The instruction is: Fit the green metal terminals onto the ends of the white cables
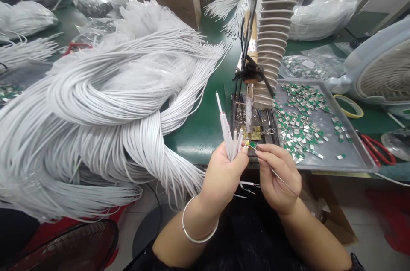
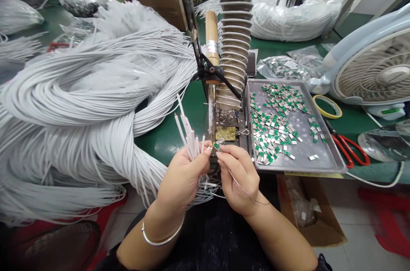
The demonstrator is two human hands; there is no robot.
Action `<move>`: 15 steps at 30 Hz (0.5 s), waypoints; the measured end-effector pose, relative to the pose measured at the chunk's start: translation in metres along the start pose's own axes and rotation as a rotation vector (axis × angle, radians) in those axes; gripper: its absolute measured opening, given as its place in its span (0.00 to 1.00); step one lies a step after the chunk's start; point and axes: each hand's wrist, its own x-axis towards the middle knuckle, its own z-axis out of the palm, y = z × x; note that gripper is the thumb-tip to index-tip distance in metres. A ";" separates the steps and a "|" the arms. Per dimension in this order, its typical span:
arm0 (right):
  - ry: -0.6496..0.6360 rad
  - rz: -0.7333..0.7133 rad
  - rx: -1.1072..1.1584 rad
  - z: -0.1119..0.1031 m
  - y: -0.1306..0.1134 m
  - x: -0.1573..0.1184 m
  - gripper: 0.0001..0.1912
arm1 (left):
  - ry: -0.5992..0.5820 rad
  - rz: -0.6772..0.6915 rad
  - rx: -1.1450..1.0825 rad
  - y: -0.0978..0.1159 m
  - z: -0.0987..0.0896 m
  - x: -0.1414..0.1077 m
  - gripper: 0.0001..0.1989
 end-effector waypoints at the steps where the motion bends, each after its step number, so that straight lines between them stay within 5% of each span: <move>1: 0.002 -0.001 -0.002 0.000 0.000 0.000 0.15 | -0.005 0.003 0.002 0.000 0.000 0.000 0.05; 15: 0.010 -0.016 -0.030 0.002 0.000 0.004 0.15 | -0.022 0.023 0.007 0.002 -0.001 0.002 0.06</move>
